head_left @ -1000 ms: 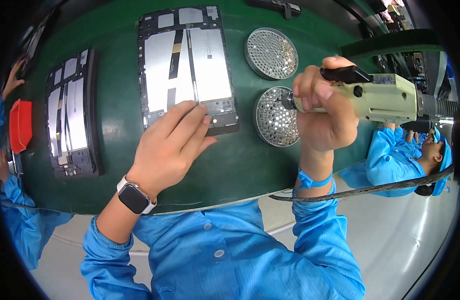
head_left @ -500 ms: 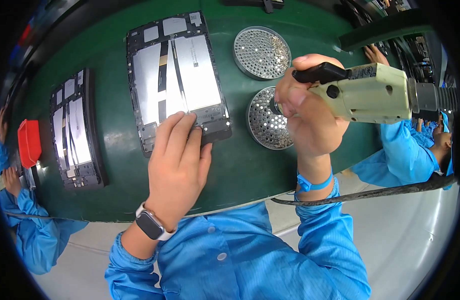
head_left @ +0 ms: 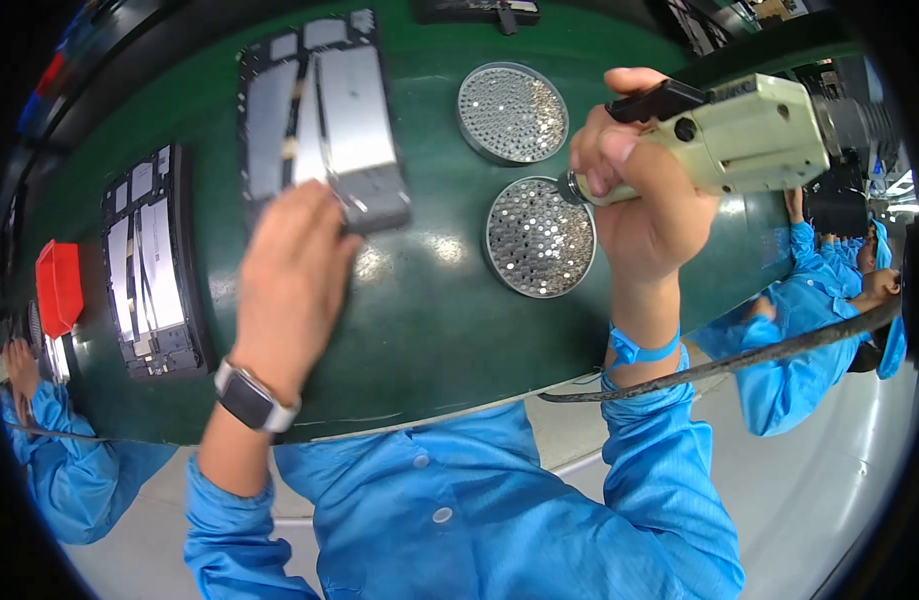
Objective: The person assembles tablet screen components by fastening screws with an electric screwdriver.
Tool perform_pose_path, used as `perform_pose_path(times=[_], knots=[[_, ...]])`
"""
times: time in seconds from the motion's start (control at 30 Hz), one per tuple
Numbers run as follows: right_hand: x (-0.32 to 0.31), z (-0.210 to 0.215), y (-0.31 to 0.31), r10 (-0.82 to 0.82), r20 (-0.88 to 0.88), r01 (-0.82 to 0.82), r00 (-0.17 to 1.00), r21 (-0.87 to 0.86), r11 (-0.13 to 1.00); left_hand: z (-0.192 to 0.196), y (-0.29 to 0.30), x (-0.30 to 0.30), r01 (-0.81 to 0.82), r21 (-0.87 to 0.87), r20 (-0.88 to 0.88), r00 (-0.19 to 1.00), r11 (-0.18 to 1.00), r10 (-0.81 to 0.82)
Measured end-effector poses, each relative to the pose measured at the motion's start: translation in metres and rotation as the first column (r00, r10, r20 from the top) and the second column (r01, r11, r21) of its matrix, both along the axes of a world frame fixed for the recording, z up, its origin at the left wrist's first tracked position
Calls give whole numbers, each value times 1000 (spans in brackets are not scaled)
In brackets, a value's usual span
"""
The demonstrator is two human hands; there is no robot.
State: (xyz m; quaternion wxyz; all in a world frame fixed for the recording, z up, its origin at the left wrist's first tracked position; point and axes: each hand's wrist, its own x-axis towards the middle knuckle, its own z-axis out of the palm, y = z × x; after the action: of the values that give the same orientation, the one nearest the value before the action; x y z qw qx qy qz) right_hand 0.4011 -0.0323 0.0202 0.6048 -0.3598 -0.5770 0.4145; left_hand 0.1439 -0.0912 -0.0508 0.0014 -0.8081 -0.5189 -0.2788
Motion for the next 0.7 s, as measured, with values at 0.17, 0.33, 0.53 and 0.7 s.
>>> perform_pose_path(times=[0.17,0.33,0.53,0.7], knots=[[9,-27,14,-36,-96,34,995,-20,999,-5,100,-35,-132,127,-283,945,983,164],[6,-41,16,-42,-130,31,991,-88,996,-11,179,-88,-333,94,-433,835,938,339],[5,-52,20,-109,-135,86,985,-169,982,-20,209,-42,-107,38,-37,993,994,108],[8,-59,22,-91,-212,51,973,-188,981,-58,241,14,53,56,166,984,997,-61]])
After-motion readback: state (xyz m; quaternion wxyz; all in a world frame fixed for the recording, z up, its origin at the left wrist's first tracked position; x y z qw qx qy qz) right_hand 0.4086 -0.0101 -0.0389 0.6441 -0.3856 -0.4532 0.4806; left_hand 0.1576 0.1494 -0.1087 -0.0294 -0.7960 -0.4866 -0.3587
